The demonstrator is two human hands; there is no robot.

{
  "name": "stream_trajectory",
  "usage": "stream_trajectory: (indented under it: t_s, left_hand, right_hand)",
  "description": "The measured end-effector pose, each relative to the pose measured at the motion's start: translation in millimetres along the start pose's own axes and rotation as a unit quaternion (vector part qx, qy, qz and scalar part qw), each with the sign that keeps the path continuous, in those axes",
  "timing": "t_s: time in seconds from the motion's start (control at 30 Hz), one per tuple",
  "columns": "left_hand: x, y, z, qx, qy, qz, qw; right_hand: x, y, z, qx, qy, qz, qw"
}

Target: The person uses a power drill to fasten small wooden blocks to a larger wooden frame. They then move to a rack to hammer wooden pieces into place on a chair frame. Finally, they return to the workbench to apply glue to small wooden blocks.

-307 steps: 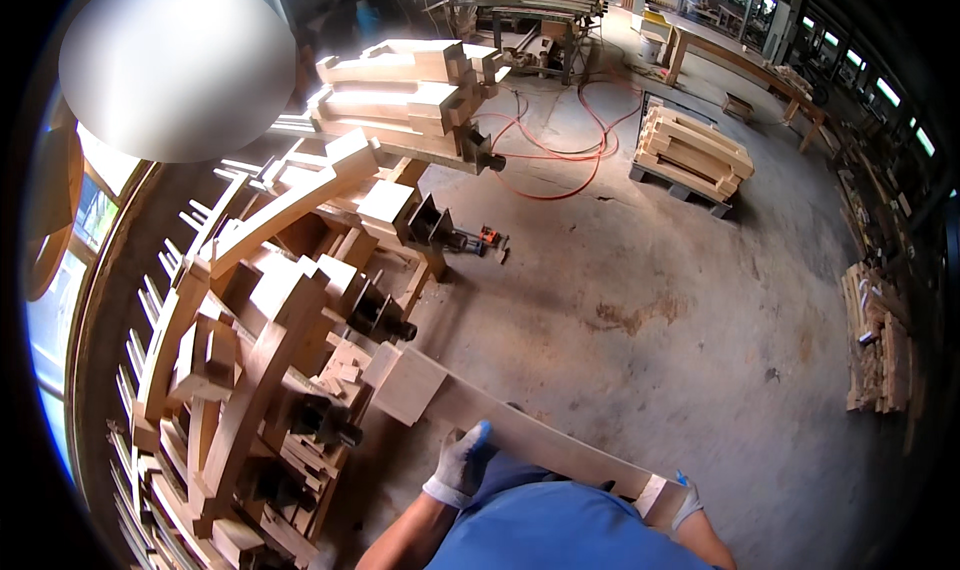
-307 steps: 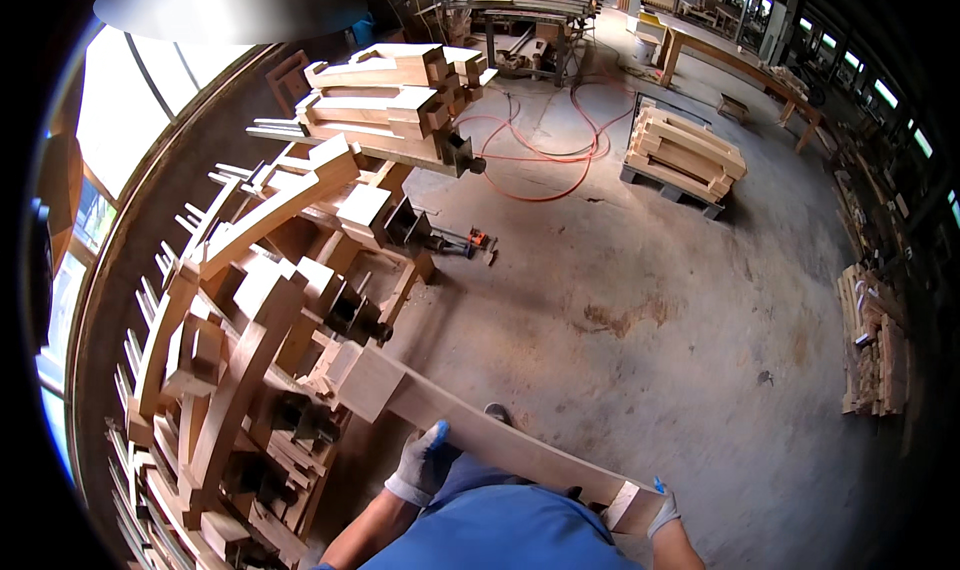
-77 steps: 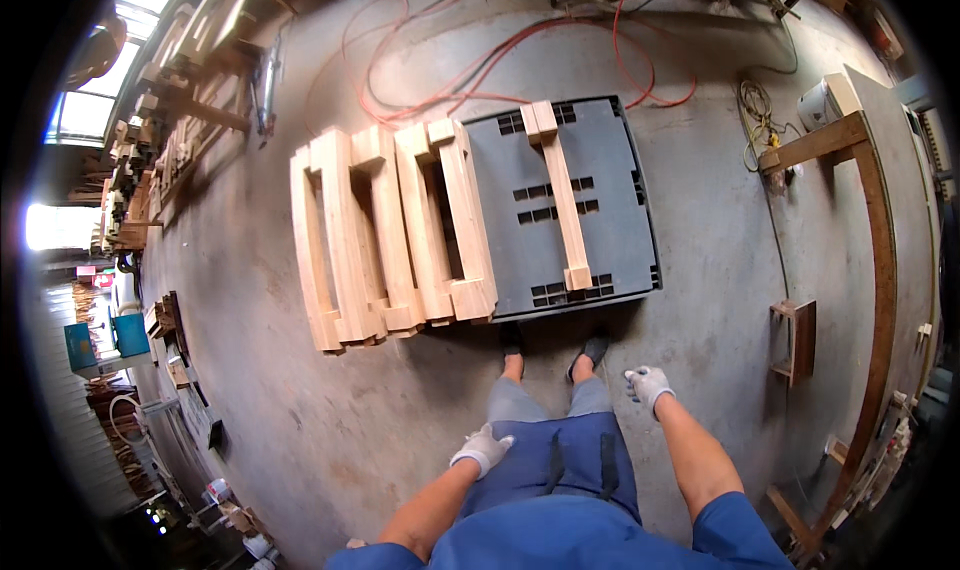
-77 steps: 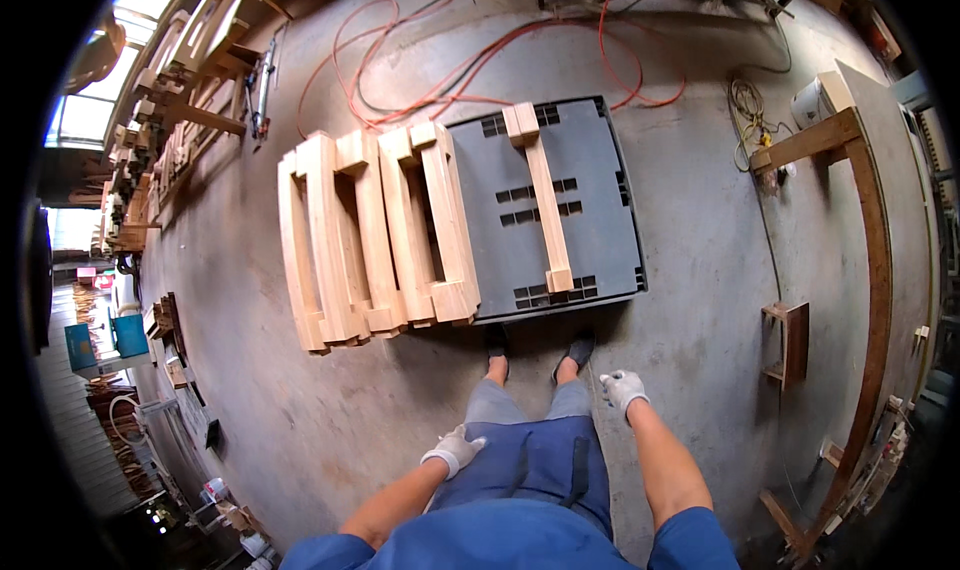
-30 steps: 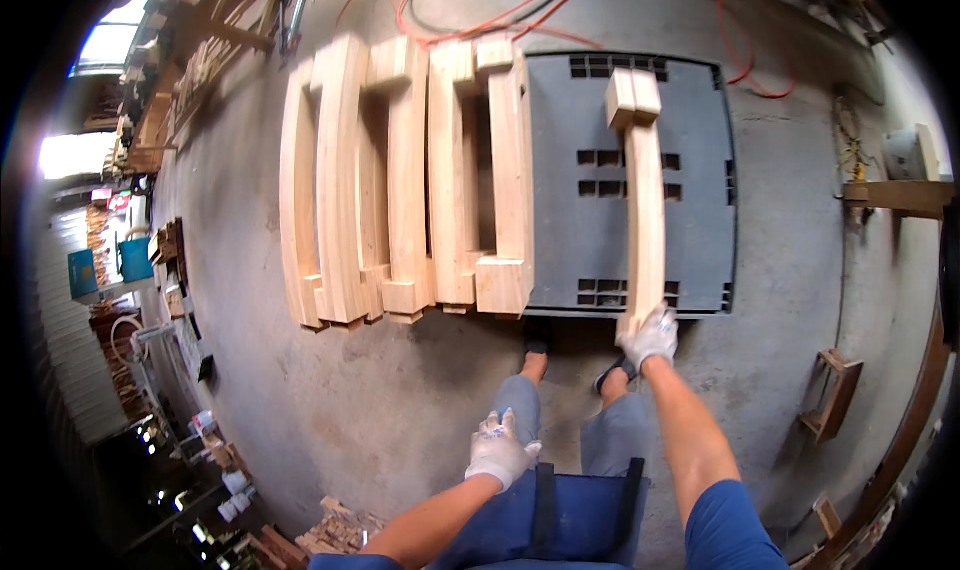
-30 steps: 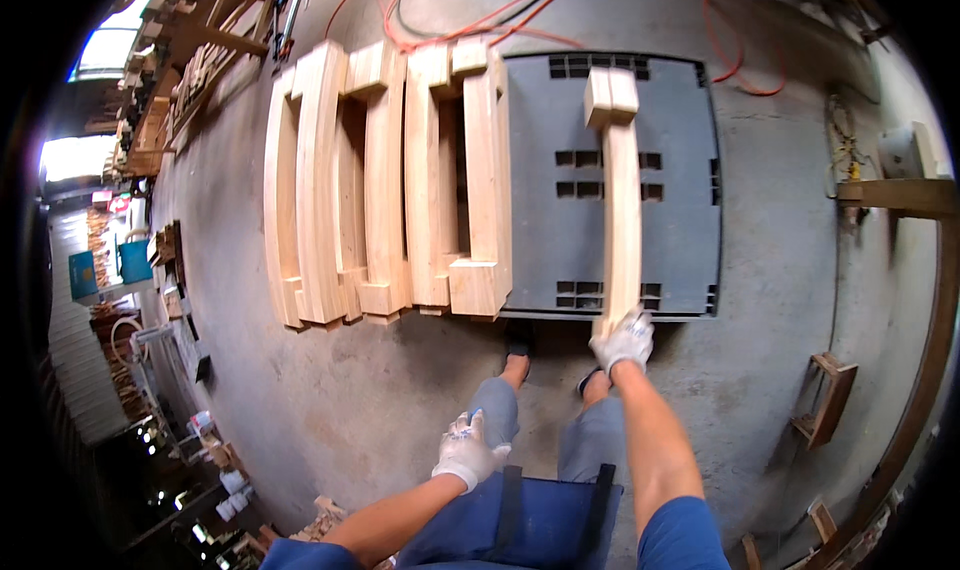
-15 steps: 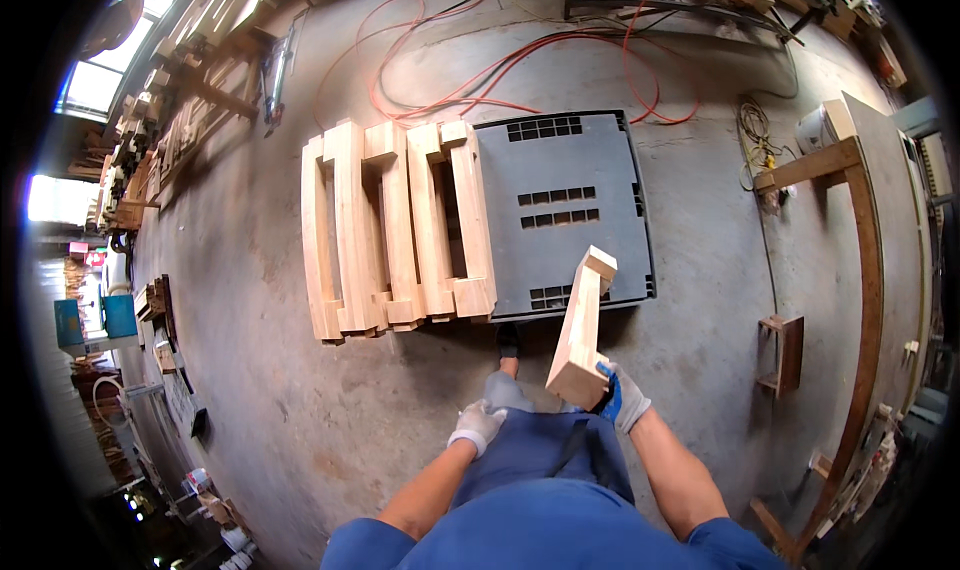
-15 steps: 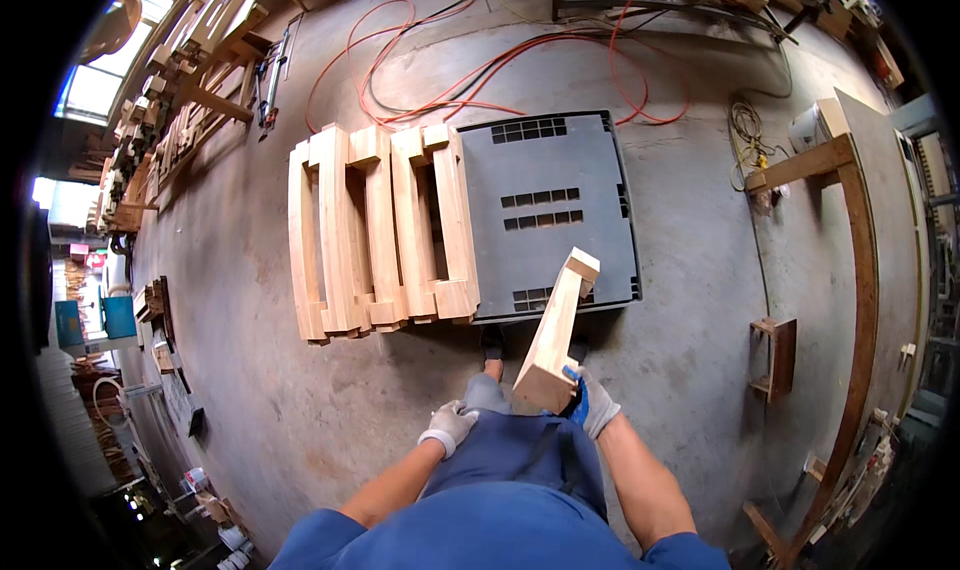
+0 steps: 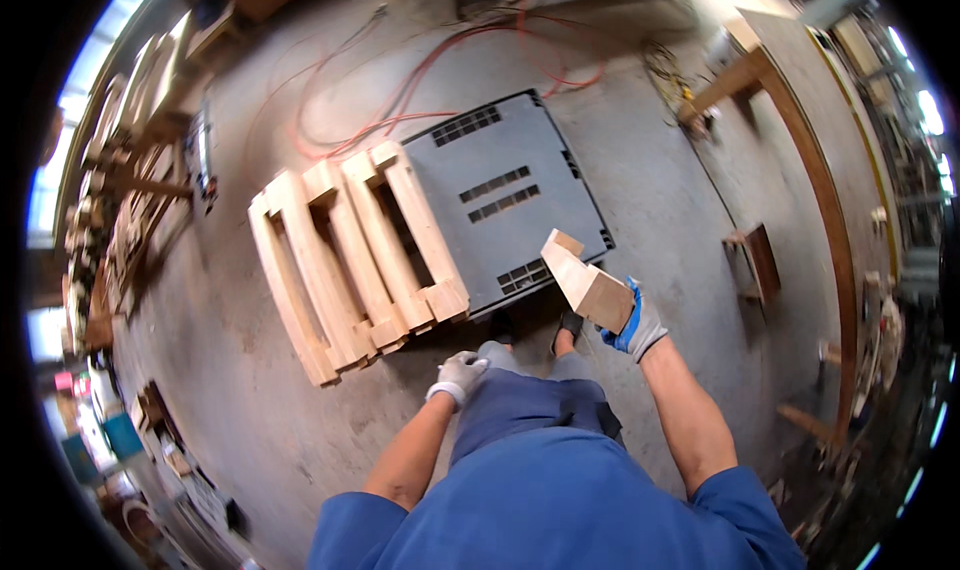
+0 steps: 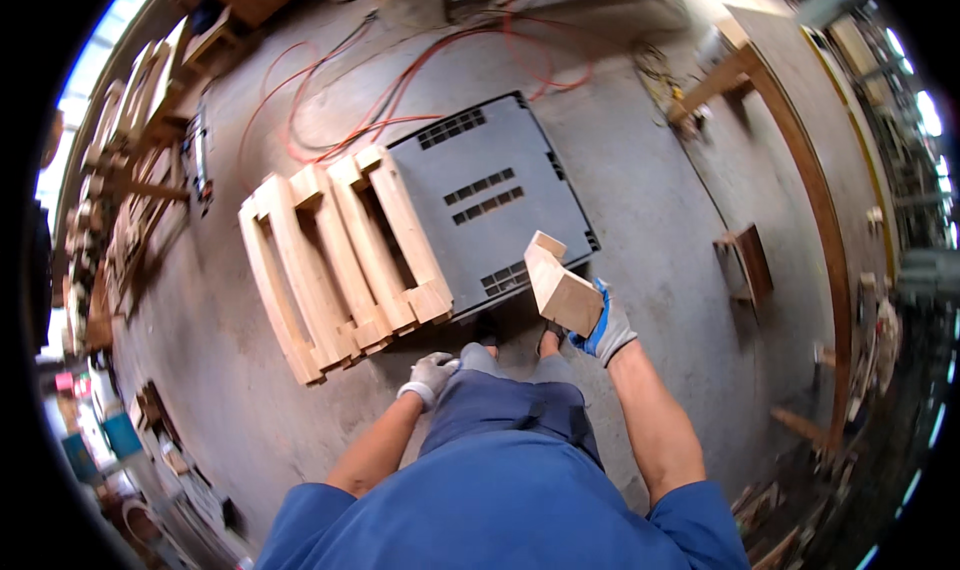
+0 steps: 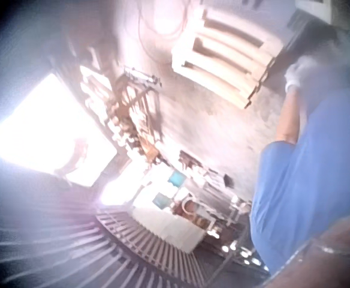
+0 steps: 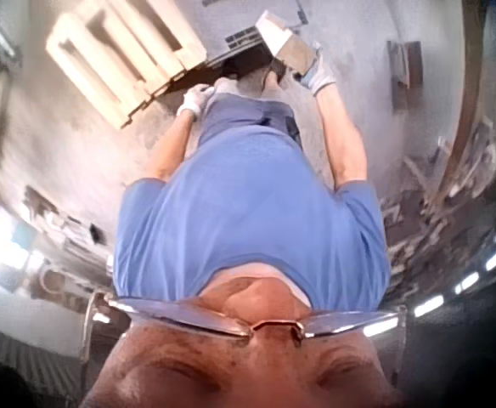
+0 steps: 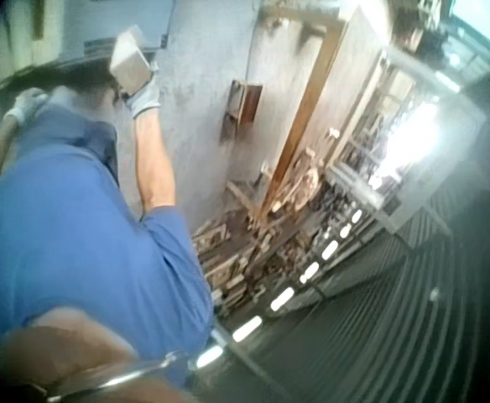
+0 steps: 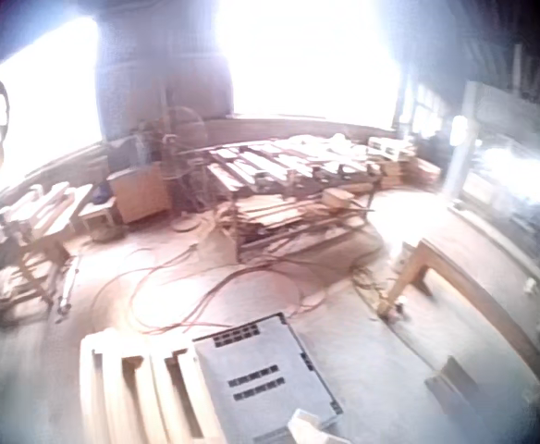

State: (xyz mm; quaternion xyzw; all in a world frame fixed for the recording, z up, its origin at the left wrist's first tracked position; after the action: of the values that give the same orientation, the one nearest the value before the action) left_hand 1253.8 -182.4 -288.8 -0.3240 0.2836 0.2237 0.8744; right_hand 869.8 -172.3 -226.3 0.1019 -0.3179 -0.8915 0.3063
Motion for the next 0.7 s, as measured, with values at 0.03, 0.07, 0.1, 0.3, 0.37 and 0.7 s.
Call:
stream_trajectory:
  t_s: [0.03,0.07,0.1,0.3,0.37,0.7]
  left_hand:
    - [17.0,-2.8,-3.7,0.005,-0.007,-0.017,1.0]
    - [19.1,-12.2,-3.1,0.017,-0.011,-0.059,0.998]
    - [34.1,-18.5,-3.8,0.028,-0.025,-0.087,0.995]
    - [85.3,-37.4,-1.4,0.076,-0.083,-0.149,0.982]
    - [70.3,-32.7,0.2,0.072,-0.09,-0.097,0.989]
    - [14.6,78.5,-45.9,0.077,0.027,-0.124,0.989]
  right_hand:
    - [-3.9,0.9,15.4,-0.065,-0.021,-0.028,0.997]
    - [-8.0,-6.7,26.3,-0.076,-0.026,-0.04,0.996]
    - [-12.3,-15.1,38.7,-0.087,-0.029,-0.051,0.994]
    - [-50.0,-65.0,106.7,-0.085,-0.117,-0.152,0.978]
    - [-63.1,-94.6,126.6,-0.061,-0.122,-0.156,0.978]
    - [-112.5,-221.0,225.0,0.001,-0.18,-0.193,0.965]
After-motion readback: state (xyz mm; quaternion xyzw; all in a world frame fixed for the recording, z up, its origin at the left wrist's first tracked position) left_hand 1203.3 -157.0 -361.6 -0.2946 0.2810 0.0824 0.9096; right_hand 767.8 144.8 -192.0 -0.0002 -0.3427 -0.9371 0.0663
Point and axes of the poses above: each hand's wrist, its own z-axis away from the middle knuckle, its own y-axis out of the palm, x = y × z, the point moved 4 cm from there along -z, towards the middle knuckle, and after that the axes turned 13 degrees about y, right-handed, at the moved point
